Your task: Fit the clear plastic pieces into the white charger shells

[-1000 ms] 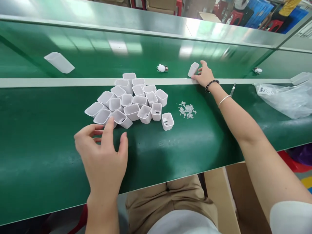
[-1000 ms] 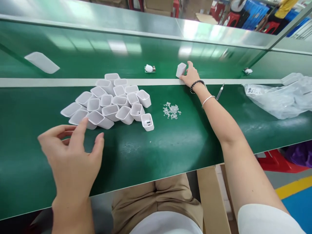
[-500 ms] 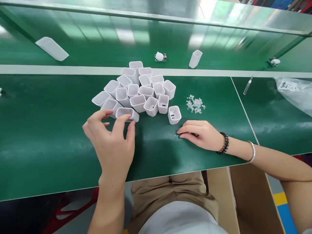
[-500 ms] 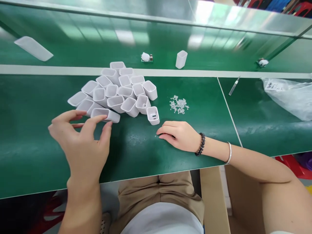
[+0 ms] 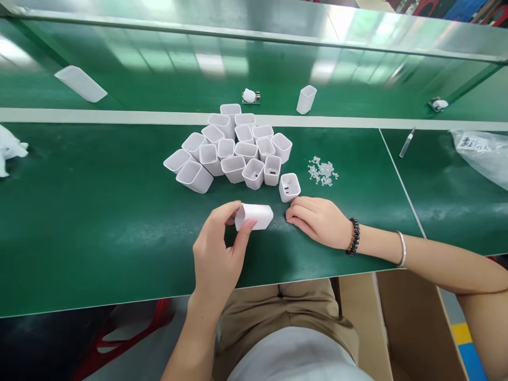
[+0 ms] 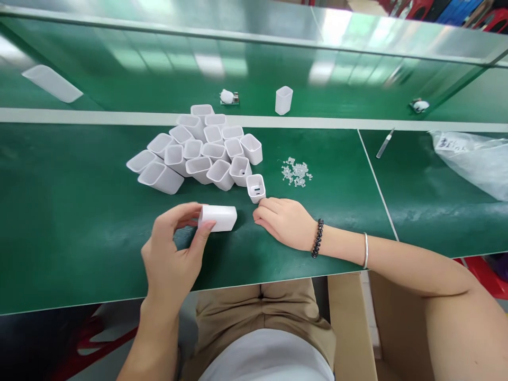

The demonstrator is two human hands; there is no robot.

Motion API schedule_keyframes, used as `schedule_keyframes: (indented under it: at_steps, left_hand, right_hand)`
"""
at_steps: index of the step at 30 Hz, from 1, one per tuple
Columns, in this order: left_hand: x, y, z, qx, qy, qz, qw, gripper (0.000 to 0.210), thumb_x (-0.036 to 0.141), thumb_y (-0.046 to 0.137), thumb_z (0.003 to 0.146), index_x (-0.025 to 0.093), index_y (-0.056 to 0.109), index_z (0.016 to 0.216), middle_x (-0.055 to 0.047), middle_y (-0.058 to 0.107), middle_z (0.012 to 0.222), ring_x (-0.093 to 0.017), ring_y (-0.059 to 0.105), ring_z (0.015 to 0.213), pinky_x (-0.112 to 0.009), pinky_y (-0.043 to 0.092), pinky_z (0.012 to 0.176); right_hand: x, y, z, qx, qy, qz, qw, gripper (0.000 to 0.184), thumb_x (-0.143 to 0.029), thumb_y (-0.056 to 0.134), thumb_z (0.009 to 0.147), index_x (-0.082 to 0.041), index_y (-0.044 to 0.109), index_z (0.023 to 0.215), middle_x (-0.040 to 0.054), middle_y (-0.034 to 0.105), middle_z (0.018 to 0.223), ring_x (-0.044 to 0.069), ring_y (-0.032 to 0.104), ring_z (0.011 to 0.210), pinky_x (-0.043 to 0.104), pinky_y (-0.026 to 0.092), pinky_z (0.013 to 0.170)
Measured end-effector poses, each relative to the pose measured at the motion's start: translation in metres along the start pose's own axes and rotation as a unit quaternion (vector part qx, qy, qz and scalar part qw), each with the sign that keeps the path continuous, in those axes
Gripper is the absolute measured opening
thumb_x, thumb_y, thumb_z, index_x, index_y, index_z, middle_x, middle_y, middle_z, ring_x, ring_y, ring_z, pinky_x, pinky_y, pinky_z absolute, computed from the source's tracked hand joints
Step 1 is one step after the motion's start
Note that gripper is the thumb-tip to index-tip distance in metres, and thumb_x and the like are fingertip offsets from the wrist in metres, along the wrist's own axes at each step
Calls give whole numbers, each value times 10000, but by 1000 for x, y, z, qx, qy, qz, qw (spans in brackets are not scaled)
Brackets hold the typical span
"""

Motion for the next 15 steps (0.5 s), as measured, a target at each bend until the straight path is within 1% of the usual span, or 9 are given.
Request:
schedule_keyframes:
  at_steps: [2,3,5,7,8,10,12,13,15]
  left_hand:
    - [3,3,0,-27,6,10,1000,345,170,645,903,217,622,1244,-67,670,1098,-148,645,921,-260,515,824]
    - [4,4,-1,-37,17,18,999,322,161,625,914,222,647,1230,-76,648,1121,-142,633,900,-260,512,814]
    - [3,2,-2,-39,29,40,998,268,151,608,920,211,695,1165,-104,613,1192,-131,618,847,-264,510,778]
    - [-1,-1,-4,-31,40,64,997,255,150,616,912,190,703,1149,-130,611,1252,-137,624,821,-286,508,776]
    - [-2,-2,-6,-29,49,80,995,264,150,622,907,185,697,1158,-135,627,1258,-158,640,852,-307,504,804]
    - [-4,-1,-8,-30,69,113,991,302,160,627,905,185,674,1201,-139,661,1257,-227,660,993,-367,474,901]
    - [-2,0,-10,-34,87,139,986,384,200,634,907,175,618,1290,-158,656,1296,-289,625,1148,-436,411,1005]
    - [1,1,-10,-38,99,147,983,432,231,641,907,167,584,1331,-170,643,1322,-304,609,1187,-464,371,1046]
    - [8,4,-11,-49,129,153,978,501,296,666,897,161,547,1365,-176,633,1343,-305,616,1181,-493,304,1089]
  right_hand:
    - [-4,2,0,-4,-16,-36,999,253,-216,401,1035,-157,615,914,69,677,887,164,597,752,281,435,661]
    - [-6,3,0,-7,-21,-42,999,250,-210,393,1036,-158,607,916,71,674,889,165,590,750,284,432,661]
    - [-6,2,0,-9,-22,-30,999,232,-203,397,1032,-161,595,919,70,669,895,167,581,752,286,432,660]
    - [-4,1,-1,-9,-14,1,1000,204,-203,414,1024,-163,591,931,66,668,902,168,579,758,285,439,663]
    - [-3,0,-1,-8,-7,19,1000,186,-203,426,1018,-162,591,942,65,669,908,171,583,769,286,446,671]
    - [0,-1,-1,-10,11,52,999,151,-201,453,1006,-161,596,976,66,676,930,178,598,806,293,462,701]
    - [3,-2,-1,-11,32,82,996,119,-205,493,991,-163,604,990,65,683,939,184,610,837,299,472,725]
    - [4,-2,-2,-11,43,96,994,103,-208,516,982,-167,610,983,61,686,931,183,611,835,299,474,726]
    - [7,-2,-1,-14,64,121,991,79,-206,554,966,-176,627,964,47,688,899,175,606,807,290,474,709]
Point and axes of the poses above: each hand's wrist, its own z-axis towards the middle knuckle, its own y-axis out of the palm, x = y × z, the point moved 9 cm from there along z, towards the middle knuckle
